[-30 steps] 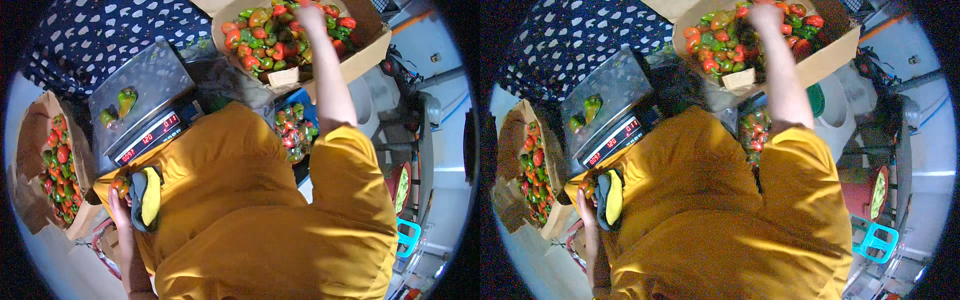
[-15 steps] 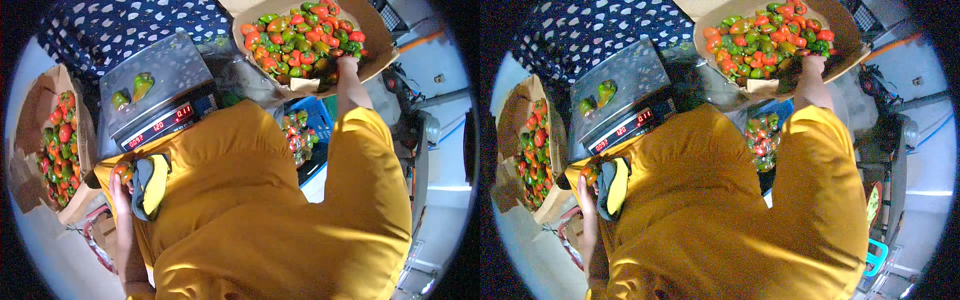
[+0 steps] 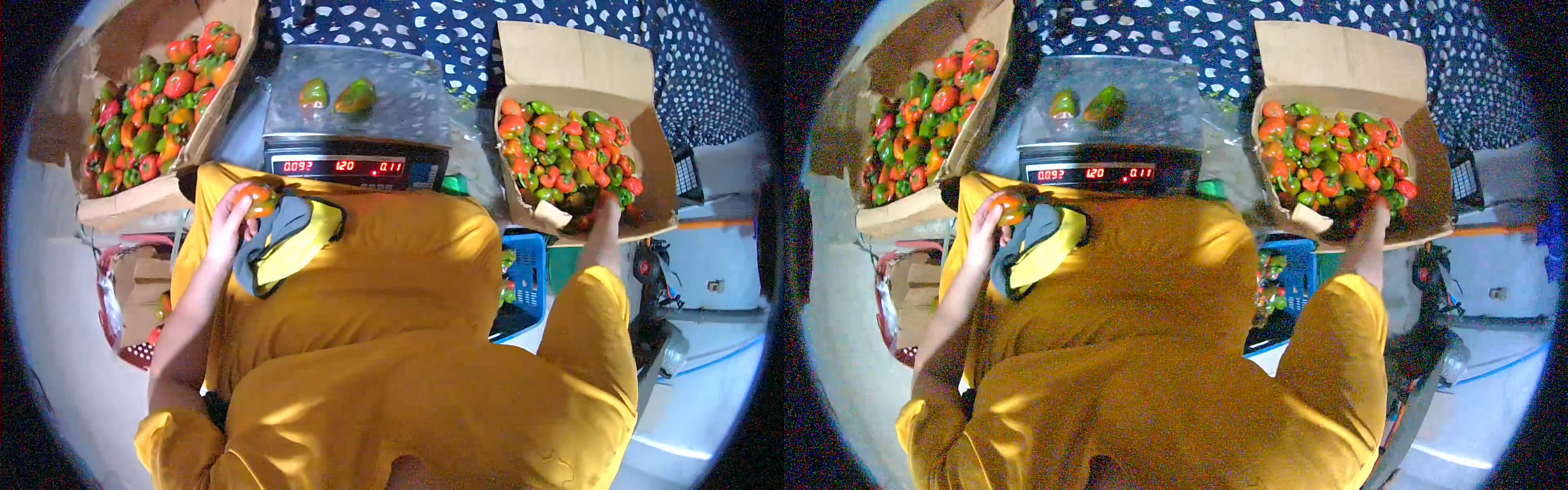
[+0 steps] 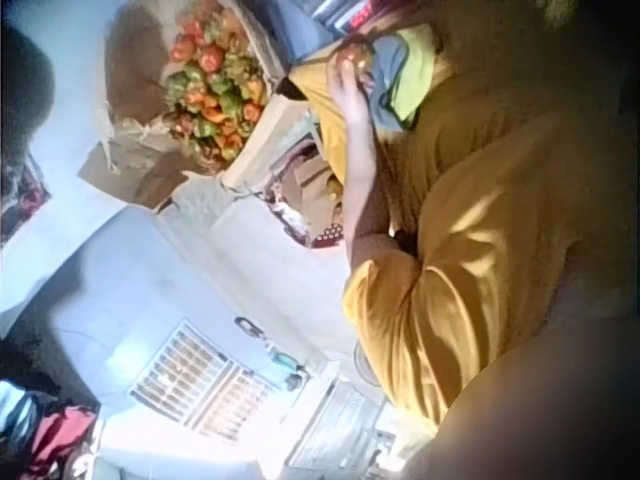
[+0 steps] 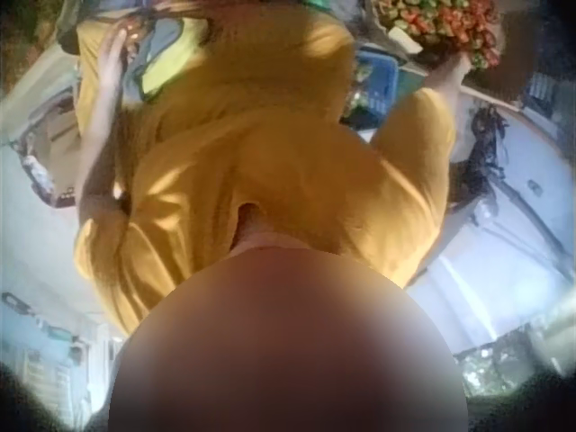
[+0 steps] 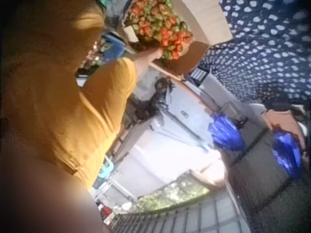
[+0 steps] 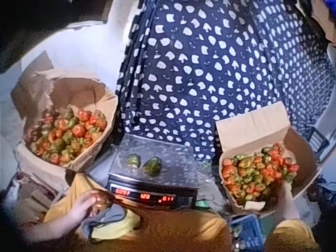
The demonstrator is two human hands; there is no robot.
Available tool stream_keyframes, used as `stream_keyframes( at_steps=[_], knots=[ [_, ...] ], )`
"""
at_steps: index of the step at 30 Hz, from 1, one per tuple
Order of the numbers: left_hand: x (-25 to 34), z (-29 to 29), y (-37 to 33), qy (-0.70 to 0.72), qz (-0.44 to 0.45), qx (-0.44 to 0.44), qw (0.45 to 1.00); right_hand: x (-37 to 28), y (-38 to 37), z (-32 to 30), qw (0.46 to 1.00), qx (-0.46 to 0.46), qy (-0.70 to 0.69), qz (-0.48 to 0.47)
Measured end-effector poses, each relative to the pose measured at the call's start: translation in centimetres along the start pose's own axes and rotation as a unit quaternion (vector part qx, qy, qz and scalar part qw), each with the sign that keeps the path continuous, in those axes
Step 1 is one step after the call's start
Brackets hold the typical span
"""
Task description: The person cleans individual peppers with a cloth, places them one at a time on an electronic scale to check their weight, and then puts them into a plastic bag.
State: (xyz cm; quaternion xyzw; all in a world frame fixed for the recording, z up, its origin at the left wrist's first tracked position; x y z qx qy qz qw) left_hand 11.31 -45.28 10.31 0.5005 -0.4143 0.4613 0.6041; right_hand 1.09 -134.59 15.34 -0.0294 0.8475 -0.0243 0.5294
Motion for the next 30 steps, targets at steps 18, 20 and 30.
stream_keyframes(
  at_steps=[18,20,30],
  knots=[
    [-0.1,-0.6,0.1,-0.001,0.01,0.007,1.0,-11.0,50.6,21.0,0.815,-0.544,-0.197,-0.035],
    [-0.1,-1.0,0.2,-0.004,0.008,0.01,1.0,-10.6,52.6,21.4,0.853,-0.471,-0.068,-0.216],
    [-0.3,-0.9,0.2,-0.011,0.011,0.002,1.0,-10.6,49.1,17.0,0.886,-0.39,-0.117,-0.224]
  ],
)
Point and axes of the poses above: each hand's wrist, its own y-axis away from the middle knuckle, its own z-axis out of the palm, x = y × z, the point moved 1 cm from there along -y, towards the middle knuckle, and after that the axes turned 10 degrees about x, right-handed, at the moved point
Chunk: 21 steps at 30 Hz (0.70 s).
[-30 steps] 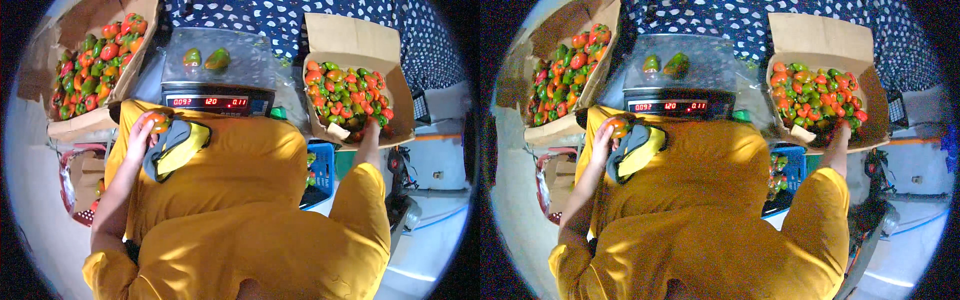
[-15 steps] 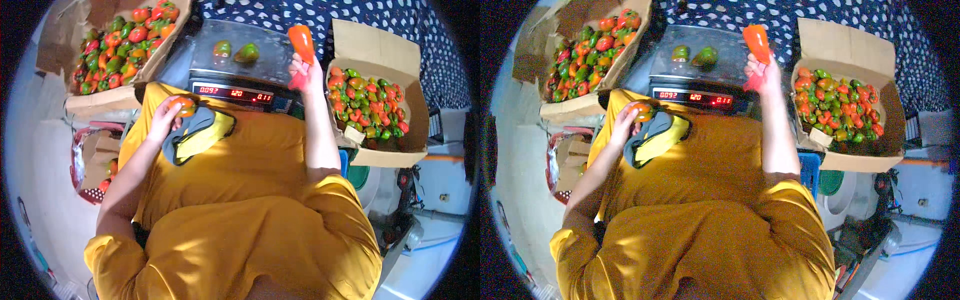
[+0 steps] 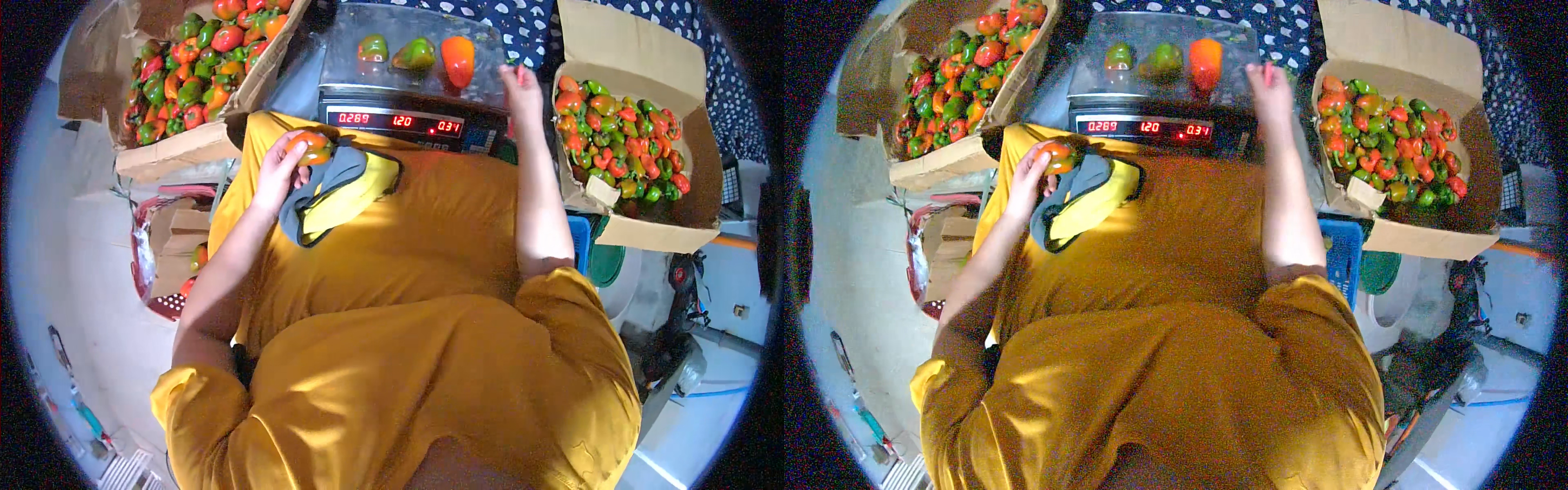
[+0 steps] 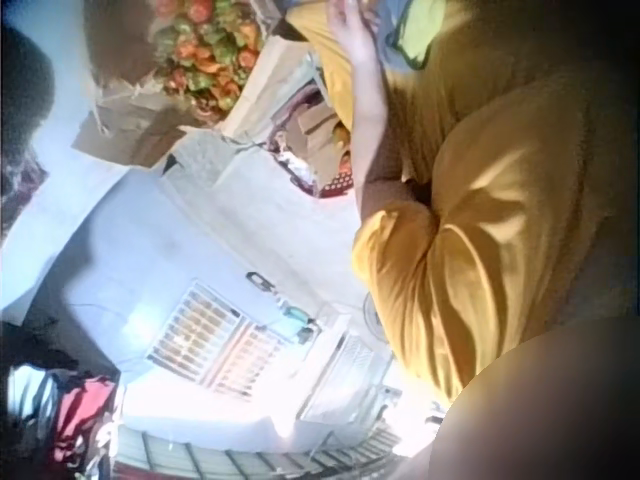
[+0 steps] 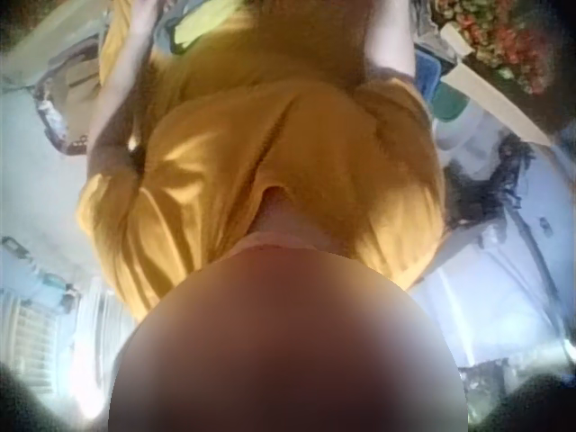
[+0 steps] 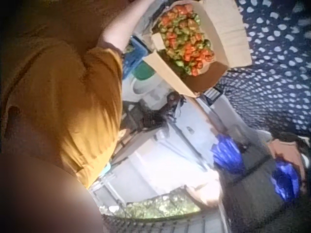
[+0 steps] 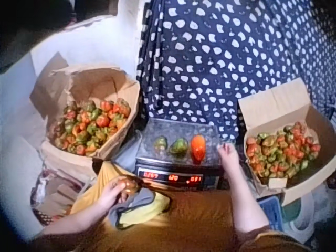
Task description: The person cleans individual peppers with a cloth, places them one at a time on an electronic scale to check their weight, and then puts them into a plastic bag.
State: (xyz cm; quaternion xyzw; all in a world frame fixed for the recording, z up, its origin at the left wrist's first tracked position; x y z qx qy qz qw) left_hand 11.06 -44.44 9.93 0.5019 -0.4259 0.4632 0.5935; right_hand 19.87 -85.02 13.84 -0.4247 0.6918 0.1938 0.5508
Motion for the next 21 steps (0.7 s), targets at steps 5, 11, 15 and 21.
stream_keyframes(
  at_steps=[5,11,15,21],
  knots=[
    [0.3,0.1,-0.1,-0.021,0.006,0.006,1.0,1.0,-1.1,-0.9,0.993,0.041,-0.103,0.026],
    [0.7,0.6,0.1,-0.05,0.006,0.01,0.999,1.8,-1.4,-0.6,0.994,-0.006,-0.107,0.013],
    [0.6,0.6,0.2,-0.062,-0.001,0.023,0.998,1.1,-1.0,-0.1,0.997,0.007,0.019,-0.072],
    [6.7,1.8,0.2,-0.252,0.166,0.014,0.953,-4.0,2.2,4.7,0.971,-0.016,0.21,-0.11]
  ],
)
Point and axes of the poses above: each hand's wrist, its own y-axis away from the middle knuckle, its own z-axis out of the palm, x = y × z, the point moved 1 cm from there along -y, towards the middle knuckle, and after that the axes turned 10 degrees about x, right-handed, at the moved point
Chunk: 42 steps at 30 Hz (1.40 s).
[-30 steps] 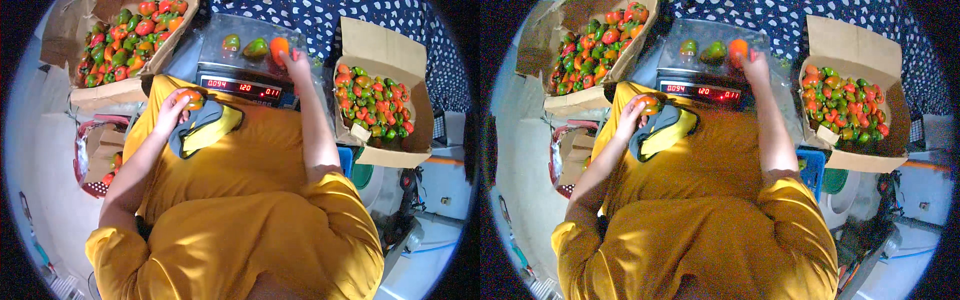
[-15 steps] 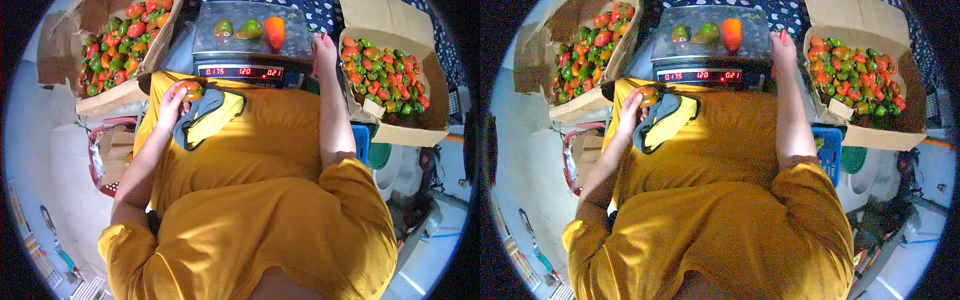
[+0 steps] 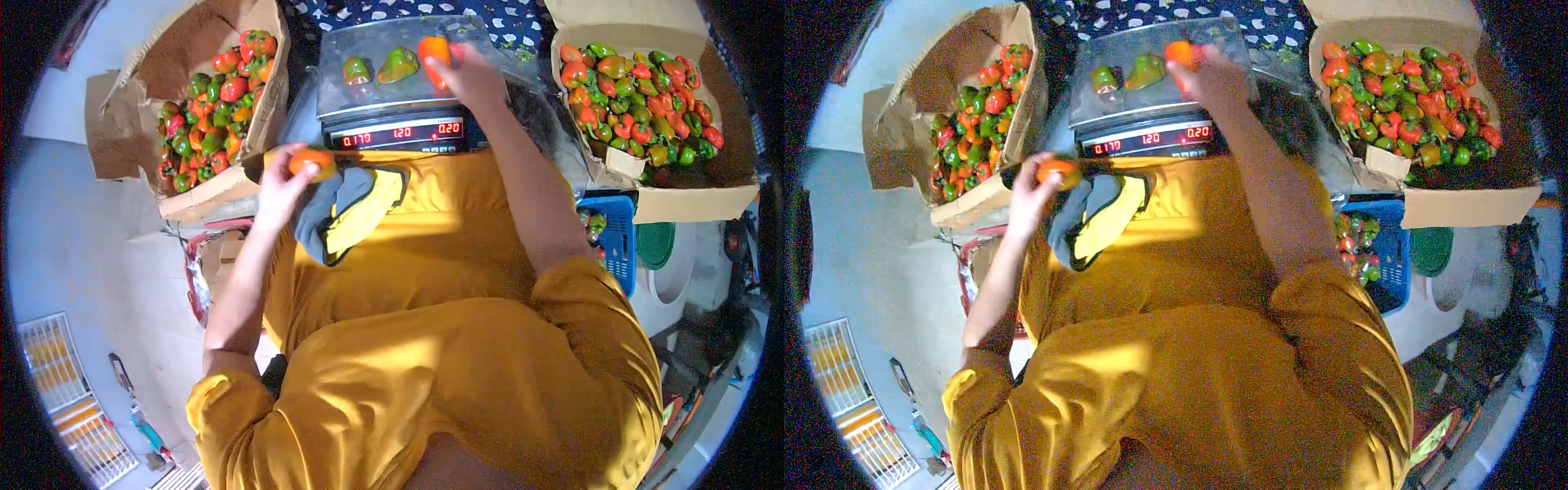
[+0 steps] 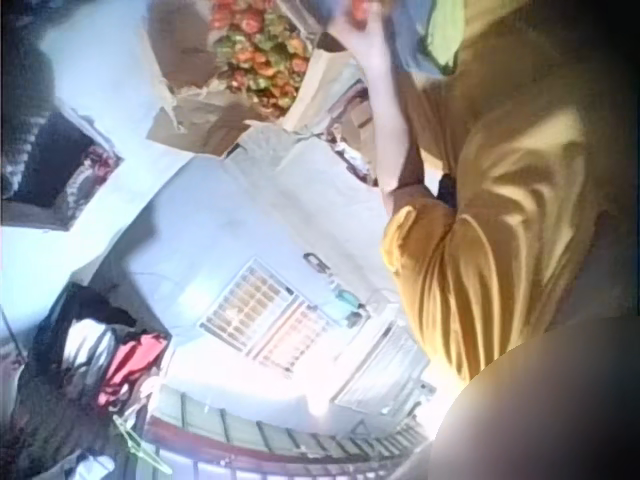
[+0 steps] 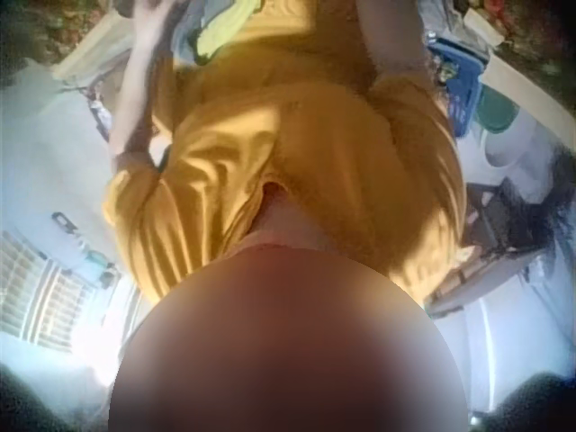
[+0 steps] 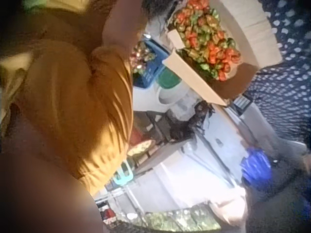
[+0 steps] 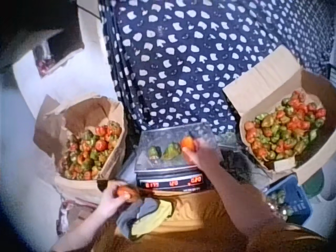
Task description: The person cleans individual peppers with a cloth, places them one at a time on an electronic scale to check their weight, and then puts them into a plastic bag.
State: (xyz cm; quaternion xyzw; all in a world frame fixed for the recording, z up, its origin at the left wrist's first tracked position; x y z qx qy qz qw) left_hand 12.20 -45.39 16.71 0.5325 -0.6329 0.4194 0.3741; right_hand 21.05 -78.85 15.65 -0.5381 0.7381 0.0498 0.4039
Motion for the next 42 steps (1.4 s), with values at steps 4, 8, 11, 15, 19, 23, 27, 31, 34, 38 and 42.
stream_keyframes(
  at_steps=[4,8,11,15,19,23,27,31,34,38,42],
  knots=[
    [3.6,-5.7,-5.6,-0.057,0.128,0.246,0.959,-0.3,0.4,0.8,0.995,-0.05,0.089,-0.018],
    [4.6,-6.4,-6.3,-0.393,0.305,0.308,0.811,1.8,-0.9,-0.2,0.973,-0.142,-0.179,-0.035],
    [3.8,-1.1,-0.6,-0.268,0.205,0.032,0.941,2.1,0.1,-2.6,0.916,-0.201,-0.335,0.088],
    [-1.2,3.9,4.7,-0.424,0.265,-0.15,0.853,-1.6,2.8,-4.7,0.75,-0.339,-0.534,0.191],
    [0.8,4.3,2.7,-0.028,-0.001,-0.044,0.999,-3.6,5.4,-3.9,0.658,-0.385,-0.625,0.167],
    [8.8,4.6,2.4,0.469,-0.095,0.103,0.872,-7.8,9.4,-3.6,0.655,-0.425,-0.615,0.114],
    [9.4,7.8,2.6,0.23,0.007,0.214,0.949,-11.1,14.3,-1.2,0.735,-0.255,-0.626,0.053],
    [6.9,7.4,2.7,0.122,0.135,0.18,0.967,-10.0,15.5,-1.6,0.77,-0.261,-0.582,-0.008],
    [3.2,4.4,2.7,-0.172,0.19,0.151,0.955,-10.4,16.4,-1.5,0.724,-0.288,-0.626,0.032],
    [2.4,0.9,1.8,-0.372,0.205,0.016,0.905,-10.8,14.9,-3.5,0.721,-0.382,-0.557,0.155],
    [5.4,0.9,2.5,-0.169,0.12,0.115,0.972,-9.3,14.1,-1.1,0.822,-0.189,-0.536,0.013]
  ],
)
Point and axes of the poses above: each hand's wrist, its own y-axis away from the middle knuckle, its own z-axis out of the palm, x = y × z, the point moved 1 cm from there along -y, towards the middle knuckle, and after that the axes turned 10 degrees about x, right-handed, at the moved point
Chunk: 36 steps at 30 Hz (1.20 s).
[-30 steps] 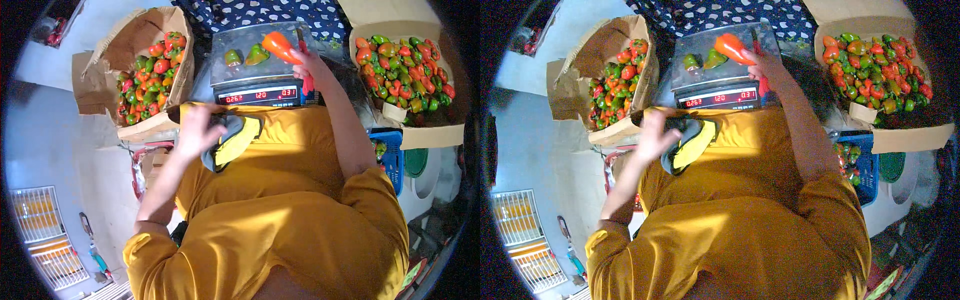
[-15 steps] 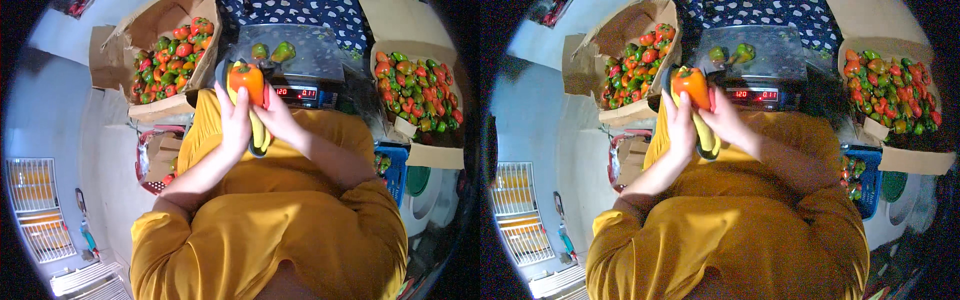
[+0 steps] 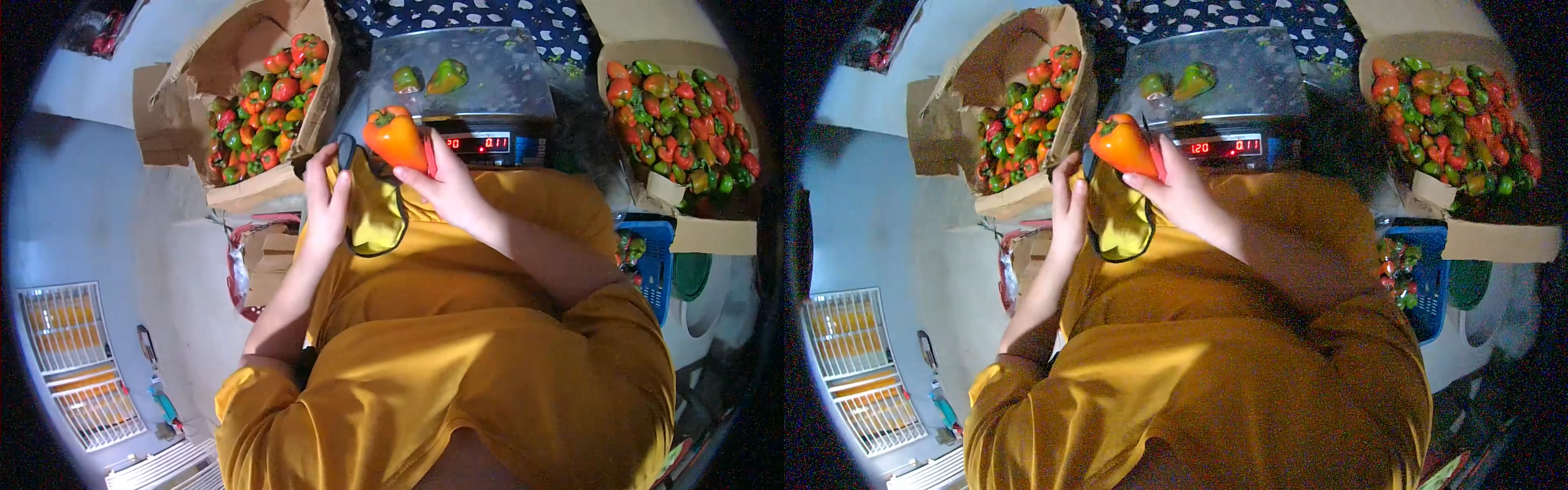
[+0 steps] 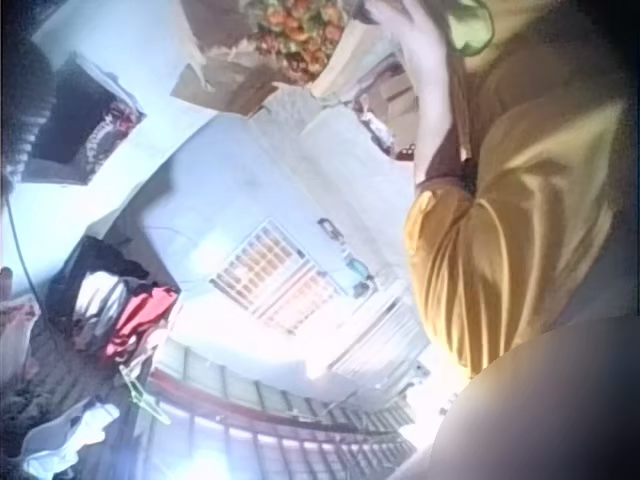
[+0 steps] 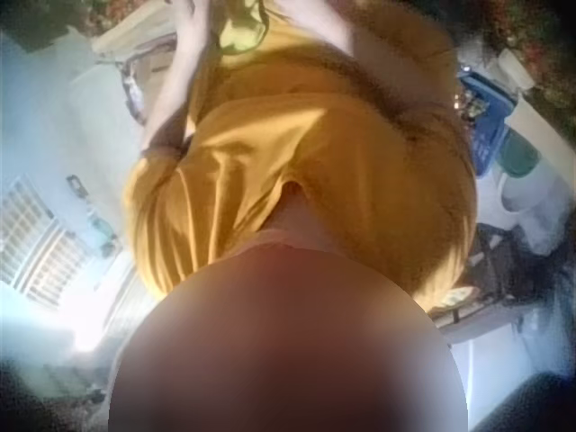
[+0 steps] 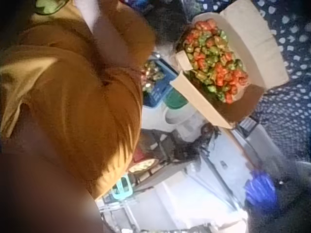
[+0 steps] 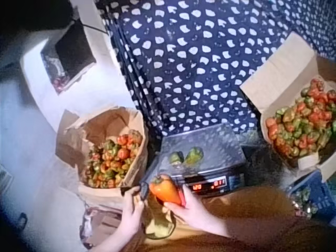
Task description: The person cleans individual peppers with a cloth, places them one at a time on an electronic scale to check their weight, and then puts them into a plastic bag.
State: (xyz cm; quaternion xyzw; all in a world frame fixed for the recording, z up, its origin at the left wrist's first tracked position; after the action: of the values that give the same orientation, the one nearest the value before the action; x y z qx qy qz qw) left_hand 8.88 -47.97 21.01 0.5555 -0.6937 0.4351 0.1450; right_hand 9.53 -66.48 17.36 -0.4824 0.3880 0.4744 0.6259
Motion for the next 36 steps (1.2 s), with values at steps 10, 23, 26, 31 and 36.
stream_keyframes(
  at_steps=[10,23,26,31,36],
  knots=[
    [2.9,2.4,0.9,0.35,-0.183,-0.041,0.918,-3.6,-0.3,-1.3,0.981,-0.084,0.137,-0.106],
    [4.5,2.2,1.6,0.142,-0.034,-0.038,0.988,-6.4,-1.2,-2.6,0.896,-0.243,0.336,-0.159],
    [4.7,2.2,1.6,0.121,-0.012,-0.039,0.992,-7.0,-1.4,-2.6,0.896,-0.243,0.331,-0.166],
    [3.6,0.5,3.1,0.153,0.084,-0.025,0.984,-3.8,-5.2,-5.9,0.92,-0.094,0.368,-0.099],
    [5.1,-1.6,1.5,0.085,0.035,-0.083,0.992,0.9,-13.2,-19.5,0.847,0.176,0.476,-0.16]
  ],
)
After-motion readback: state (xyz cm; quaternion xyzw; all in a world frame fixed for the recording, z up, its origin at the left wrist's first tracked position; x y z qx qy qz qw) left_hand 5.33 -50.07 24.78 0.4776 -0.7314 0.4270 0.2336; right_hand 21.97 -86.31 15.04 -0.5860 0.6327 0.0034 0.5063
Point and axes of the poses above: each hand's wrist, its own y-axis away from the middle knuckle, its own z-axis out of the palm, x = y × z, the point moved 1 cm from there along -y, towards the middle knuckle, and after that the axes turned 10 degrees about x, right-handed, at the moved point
